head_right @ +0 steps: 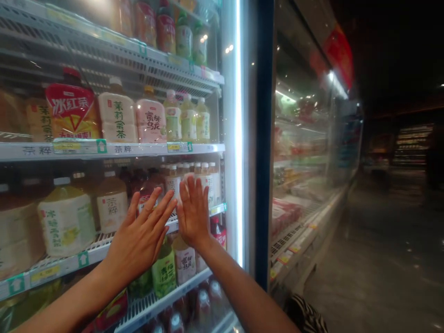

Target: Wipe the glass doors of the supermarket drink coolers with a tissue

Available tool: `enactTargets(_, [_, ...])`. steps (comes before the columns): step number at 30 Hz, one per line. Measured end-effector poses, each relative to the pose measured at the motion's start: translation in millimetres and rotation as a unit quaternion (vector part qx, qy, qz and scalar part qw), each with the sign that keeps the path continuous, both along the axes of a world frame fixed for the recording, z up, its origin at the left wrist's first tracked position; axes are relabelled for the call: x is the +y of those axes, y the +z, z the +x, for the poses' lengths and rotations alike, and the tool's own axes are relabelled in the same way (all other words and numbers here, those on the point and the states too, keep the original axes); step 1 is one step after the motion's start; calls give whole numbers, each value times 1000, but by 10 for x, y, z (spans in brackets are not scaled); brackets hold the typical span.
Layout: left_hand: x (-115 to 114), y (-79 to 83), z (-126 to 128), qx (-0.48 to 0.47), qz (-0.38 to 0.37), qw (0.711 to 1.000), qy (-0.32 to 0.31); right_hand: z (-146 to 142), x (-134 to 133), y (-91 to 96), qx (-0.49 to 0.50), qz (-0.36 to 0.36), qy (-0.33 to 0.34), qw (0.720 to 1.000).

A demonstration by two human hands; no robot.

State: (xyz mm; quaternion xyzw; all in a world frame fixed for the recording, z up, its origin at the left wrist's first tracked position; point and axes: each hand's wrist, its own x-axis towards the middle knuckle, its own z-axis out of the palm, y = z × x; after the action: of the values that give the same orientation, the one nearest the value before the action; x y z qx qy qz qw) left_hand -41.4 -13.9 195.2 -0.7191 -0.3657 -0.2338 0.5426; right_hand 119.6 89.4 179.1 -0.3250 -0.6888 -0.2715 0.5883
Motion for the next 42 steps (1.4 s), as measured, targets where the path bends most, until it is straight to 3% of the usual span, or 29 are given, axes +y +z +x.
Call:
enactTargets(4, [40,-22,11,11,3,1000,17,182,159,100,68,-3,-16,998])
enactTargets(6, [30,-24,-4,17,2,999,27,142,136,52,78,-11,-22,997])
enactTargets(11, [-8,-42,-48,43,-11,998,44,132,75,-176,-24,-6,-1,1000])
enactTargets(15, [-57,-116,-93,50,-17,997,57,389,322,-138,86,-7,8,996])
enactTargets(18, [-159,-255,-177,45,-33,997,58,272,229,-481,121,-21,8,992])
enactTargets(21, [-313,-454,-312,25,-48,997,62,-44,-109,-995,-8,-34,42,999])
enactTargets(23, [-440,-609,-424,1,-53,996,72,-194,-276,-1171,-51,-25,52,997])
enactTargets(27, [-784,-1025,-711,-80,-74,989,99,-420,-386,-1259,88,-51,33,994])
enactTargets(29, [-999,-1299,-882,-131,-88,980,122,-634,-515,-1462,96,-57,32,993])
enactTargets(33, [-1389,-1842,-1184,-188,-99,962,171,-1126,-969,-2063,-111,-23,80,990])
enactTargets(35, [-1510,-2029,-1278,-210,-96,956,183,-1271,-1105,-2177,-130,-28,91,987])
enactTargets(39, [-1624,-2239,-1380,-264,-79,941,194,-1445,-1186,-2166,-10,-86,80,993])
enactTargets(42, [-1683,-2381,-1450,-285,-73,931,214,-1621,-1377,-2416,-19,-102,95,990])
